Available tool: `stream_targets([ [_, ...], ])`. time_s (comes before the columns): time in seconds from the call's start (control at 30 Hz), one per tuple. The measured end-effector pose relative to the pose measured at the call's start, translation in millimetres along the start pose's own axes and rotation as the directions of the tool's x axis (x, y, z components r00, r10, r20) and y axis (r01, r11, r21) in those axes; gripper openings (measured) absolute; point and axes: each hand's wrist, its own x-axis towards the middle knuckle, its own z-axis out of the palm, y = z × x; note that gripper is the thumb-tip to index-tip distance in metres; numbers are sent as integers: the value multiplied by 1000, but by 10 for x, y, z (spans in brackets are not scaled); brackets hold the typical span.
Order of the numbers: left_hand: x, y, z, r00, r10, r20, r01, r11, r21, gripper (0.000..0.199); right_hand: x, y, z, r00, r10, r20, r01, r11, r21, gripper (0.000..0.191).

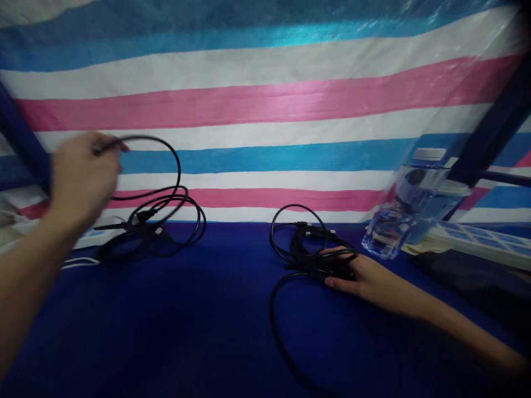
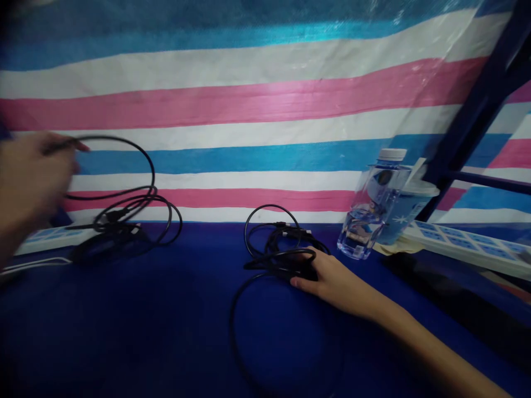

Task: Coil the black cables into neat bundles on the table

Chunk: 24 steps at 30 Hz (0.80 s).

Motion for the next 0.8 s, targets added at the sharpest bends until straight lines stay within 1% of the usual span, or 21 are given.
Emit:
stream_targets([
  [0.03, -102, 30, 100, 998, 42, -47, -35, 991, 132, 46, 0, 11, 12, 1000, -12, 9, 12, 1000, -2, 47],
  [0.07, -212, 45, 220, 996, 89, 32, -94, 968, 232, 45, 0, 13, 21, 1000, -20, 19, 20, 1000, -7, 45],
  [0.1, -324, 43, 353, 978, 119, 173, -168, 937, 305, 49, 1, 9, 28, 999, -25, 25, 26, 1000, -15, 43],
  [0.13, -432, 23, 491, 953, 128, 273, -214, 925, 315, 51, 0, -1, 34, 999, -32, 31, 32, 999, -26, 42],
  [0.17, -532, -12, 628, 929, 130, 345, -245, 917, 316, 50, -1, -14, 38, 999, -37, 35, 38, 999, -37, 41],
  [0.2, -619, -57, 757, 898, 136, 418, -281, 909, 308, 49, -3, -27, 42, 998, -40, 39, 42, 998, -48, 41],
  [0.23, -690, -108, 873, 855, 155, 494, -327, 902, 283, 48, -6, -39, 44, 998, -38, 42, 41, 998, -56, 41],
  [0.3, -776, -201, 1048, 751, 219, 623, -429, 879, 208, 49, -10, -53, 47, 999, -25, 42, 28, 997, -70, 40],
  [0.33, -790, -230, 1101, 710, 245, 660, -464, 868, 176, 51, -10, -57, 46, 999, -19, 38, 22, 997, -79, 41],
  [0.37, -788, -237, 1127, 691, 262, 674, -482, 861, 159, 53, -8, -60, 43, 999, -17, 30, 19, 996, -89, 43],
  [0.4, -773, -218, 1127, 694, 273, 666, -485, 861, 153, 54, -5, -66, 39, 1000, -16, 22, 19, 995, -100, 45],
  [0.47, -734, -79, 1047, 748, 301, 592, -462, 876, 139, 51, 7, -90, 28, 1000, -22, 5, 23, 993, -116, 46],
  [0.53, -735, 199, 880, 799, 372, 472, -443, 896, 43, 44, 21, -138, 25, 1000, -21, 8, 22, 995, -100, 40],
  [0.57, -769, 380, 781, 815, 413, 406, -437, 899, -36, 41, 27, -168, 29, 1000, -18, 13, 18, 997, -75, 35],
  [0.6, -830, 576, 685, 808, 452, 377, -434, 890, -137, 38, 31, -202, 38, 1000, -17, 16, 18, 999, -42, 32],
  [0.63, -920, 774, 604, 780, 511, 361, -445, 859, -253, 37, 33, -236, 50, 1000, -24, 17, 24, 1000, -5, 30],
  [0.67, -1036, 962, 549, 724, 595, 348, -477, 797, -371, 42, 33, -267, 64, 999, -36, 17, 35, 999, 32, 28],
  [0.7, -1174, 1126, 528, 629, 686, 365, -515, 720, -465, 52, 29, -295, 78, 999, -48, 18, 47, 997, 66, 27],
  [0.73, -1327, 1259, 544, 493, 777, 391, -569, 628, -531, 64, 23, -316, 89, 998, -54, 23, 52, 994, 95, 27],
  [0.77, -1486, 1354, 595, 370, 842, 393, -606, 539, -585, 76, 13, -330, 92, 998, -50, 30, 46, 992, 119, 28],
  [0.8, -1644, 1410, 671, 278, 882, 381, -625, 467, -625, 80, 1, -335, 85, 999, -35, 35, 30, 990, 136, 31],
])
